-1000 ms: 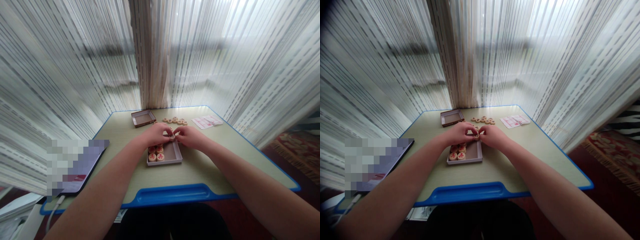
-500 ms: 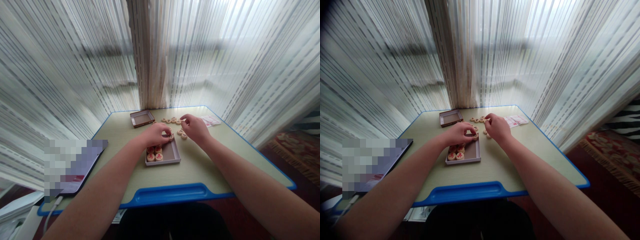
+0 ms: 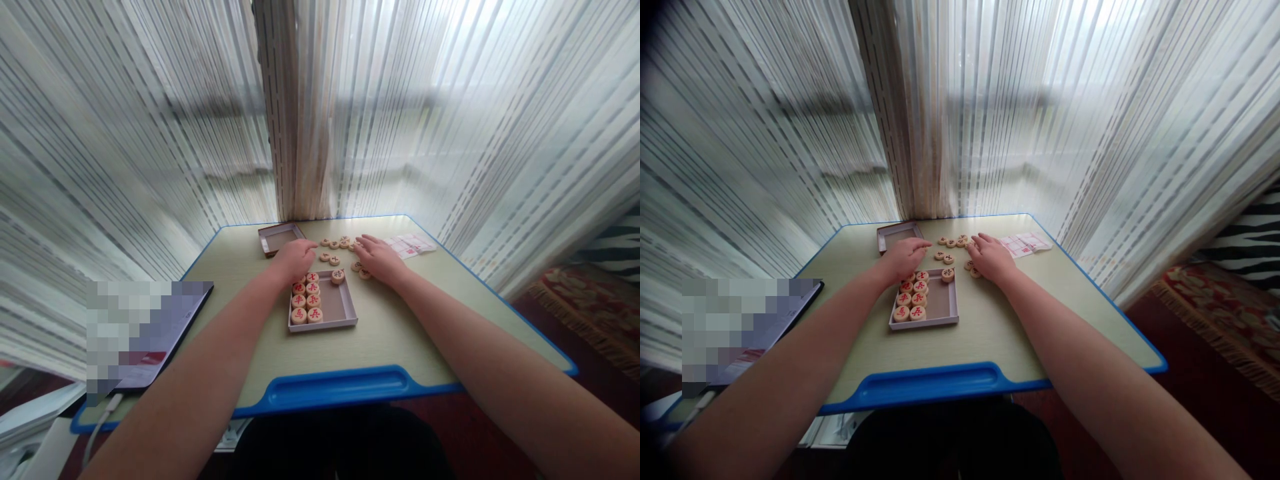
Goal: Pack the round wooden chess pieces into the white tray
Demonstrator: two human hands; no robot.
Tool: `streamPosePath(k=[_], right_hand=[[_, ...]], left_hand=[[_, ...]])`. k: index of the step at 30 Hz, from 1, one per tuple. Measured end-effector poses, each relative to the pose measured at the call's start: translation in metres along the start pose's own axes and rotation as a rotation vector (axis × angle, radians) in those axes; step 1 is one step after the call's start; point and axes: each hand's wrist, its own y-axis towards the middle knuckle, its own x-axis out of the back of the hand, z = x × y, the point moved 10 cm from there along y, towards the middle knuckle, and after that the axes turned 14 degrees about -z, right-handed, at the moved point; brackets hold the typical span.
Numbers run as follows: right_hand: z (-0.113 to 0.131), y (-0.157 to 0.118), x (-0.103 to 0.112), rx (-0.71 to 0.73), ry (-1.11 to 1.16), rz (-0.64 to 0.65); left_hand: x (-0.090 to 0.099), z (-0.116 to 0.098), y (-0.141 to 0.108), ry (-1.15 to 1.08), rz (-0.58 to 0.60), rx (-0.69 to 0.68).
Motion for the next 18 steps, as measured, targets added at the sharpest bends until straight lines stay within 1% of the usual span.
streamPosePath(k=[2,5,9,12,15,18], right_hand=[[0.002,-0.002,-0.008,0.024,0.012,0.063],[0.009,-0.003,-0.011,0.083,0.043,0.079],[0.009,-0.001,-0.009,0.094,0.027,0.04],[0.012,-0.003,-0.015,0.127,-0.016,0.099],[0.021,-0.008,-0.02,0.188,-0.024,0.169],[0.03,-0.011,-0.016,0.245,-0.007,0.147]], left_hand=[[-0.007,0.004,-0.001,-0.024,0.036,0.024],[-0.012,0.005,-0.002,-0.059,0.057,0.047],[-0.009,0.005,-0.001,-0.086,0.026,0.07],[-0.011,0.004,0.002,-0.155,0.015,0.08],[-0.022,0.001,0.005,-0.27,0.056,0.071],[-0.035,0.0,0.007,-0.352,0.118,0.07]])
